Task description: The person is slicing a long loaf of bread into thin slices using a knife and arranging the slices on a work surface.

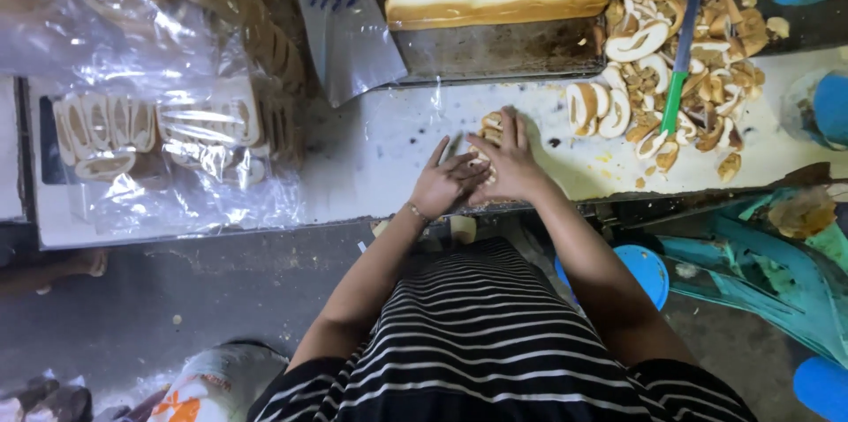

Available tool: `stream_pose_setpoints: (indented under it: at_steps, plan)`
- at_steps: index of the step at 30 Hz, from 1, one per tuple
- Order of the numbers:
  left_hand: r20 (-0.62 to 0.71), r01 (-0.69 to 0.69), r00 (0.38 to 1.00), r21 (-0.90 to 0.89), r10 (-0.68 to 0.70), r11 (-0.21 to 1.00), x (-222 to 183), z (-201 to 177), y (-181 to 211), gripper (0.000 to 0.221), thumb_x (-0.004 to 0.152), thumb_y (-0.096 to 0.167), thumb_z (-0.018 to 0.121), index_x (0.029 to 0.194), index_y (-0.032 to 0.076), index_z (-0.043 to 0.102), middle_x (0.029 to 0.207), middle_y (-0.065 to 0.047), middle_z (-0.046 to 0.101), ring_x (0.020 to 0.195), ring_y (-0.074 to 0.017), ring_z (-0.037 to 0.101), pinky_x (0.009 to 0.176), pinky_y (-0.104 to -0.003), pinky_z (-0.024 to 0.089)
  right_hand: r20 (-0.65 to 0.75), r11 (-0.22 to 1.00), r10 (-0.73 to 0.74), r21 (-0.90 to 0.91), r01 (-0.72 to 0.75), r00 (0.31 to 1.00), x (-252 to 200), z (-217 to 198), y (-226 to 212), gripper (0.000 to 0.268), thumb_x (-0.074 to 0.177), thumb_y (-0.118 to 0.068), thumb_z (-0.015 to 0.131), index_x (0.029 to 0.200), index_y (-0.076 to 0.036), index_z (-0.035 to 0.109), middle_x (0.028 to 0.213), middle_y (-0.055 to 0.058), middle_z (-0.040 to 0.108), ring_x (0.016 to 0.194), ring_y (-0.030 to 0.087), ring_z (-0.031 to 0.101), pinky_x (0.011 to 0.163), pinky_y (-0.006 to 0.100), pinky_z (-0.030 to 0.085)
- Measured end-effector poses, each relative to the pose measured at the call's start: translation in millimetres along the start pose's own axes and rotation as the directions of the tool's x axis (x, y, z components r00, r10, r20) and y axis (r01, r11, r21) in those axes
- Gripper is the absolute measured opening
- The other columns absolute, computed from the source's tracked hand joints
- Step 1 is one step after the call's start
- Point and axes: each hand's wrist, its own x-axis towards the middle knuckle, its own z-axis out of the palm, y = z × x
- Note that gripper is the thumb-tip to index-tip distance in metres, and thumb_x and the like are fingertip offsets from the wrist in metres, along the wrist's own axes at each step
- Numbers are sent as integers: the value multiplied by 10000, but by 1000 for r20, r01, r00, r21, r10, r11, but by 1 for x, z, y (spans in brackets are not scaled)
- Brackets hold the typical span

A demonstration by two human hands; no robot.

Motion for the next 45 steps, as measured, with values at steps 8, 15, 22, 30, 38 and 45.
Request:
stream_pose_setpoints:
  at_steps: [8,15,22,30,38,45]
  plan:
    - [65,375,927,-208,-370,903,-77,8,-78,121,909,194,672,918,268,767,1086,53,735,1126,-226,610,1003,-503,462,-91,991,14,-131,-26,996,7,3,-2,886,509,-386,975,1299,-232,606,1581,338,168,1423,652,189,1076,739,353]
    - [50,408,908,129,-417,904,-53,-33,-94,374,837,279,756,1208,306,713,1468,21,572,1305,-233,474,1080,-568,267,78,990,18,-143,-7,997,15,-24,-23,1100,517,-432,979,1481,-261,477,1643,340,54,1463,626,79,1166,725,185]
    - [230,233,958,-263,-173,936,-33,3,-7,306,837,377,746,1075,212,650,1165,4,624,1144,-238,572,995,-450,442,-514,997,1,66,39,858,0,37,46,938,668,-517,917,1402,-106,503,1367,234,464,1325,489,457,1103,613,381]
    - [133,213,971,-103,-199,972,-22,37,5,484,911,572,654,1315,307,633,1217,1,563,1213,-236,545,998,-420,424,-547,970,58,227,81,835,-6,53,76,397,824,-163,842,1192,-233,711,823,-3,666,852,240,684,820,386,551]
    - [126,327,942,-151,-310,933,-27,47,14,416,892,509,712,1241,284,673,1245,-21,559,1175,-265,579,986,-421,441,-532,983,-35,134,125,846,2,71,85,336,788,-250,861,1066,-191,681,1021,34,657,1003,302,687,844,409,567]
    - [187,390,915,-188,-357,901,-6,33,18,413,888,479,737,1242,285,653,1364,-13,572,1202,-259,614,1015,-449,455,-606,958,225,281,-59,763,57,9,126,317,876,-218,833,1136,-149,663,1000,90,752,982,332,719,789,449,590]
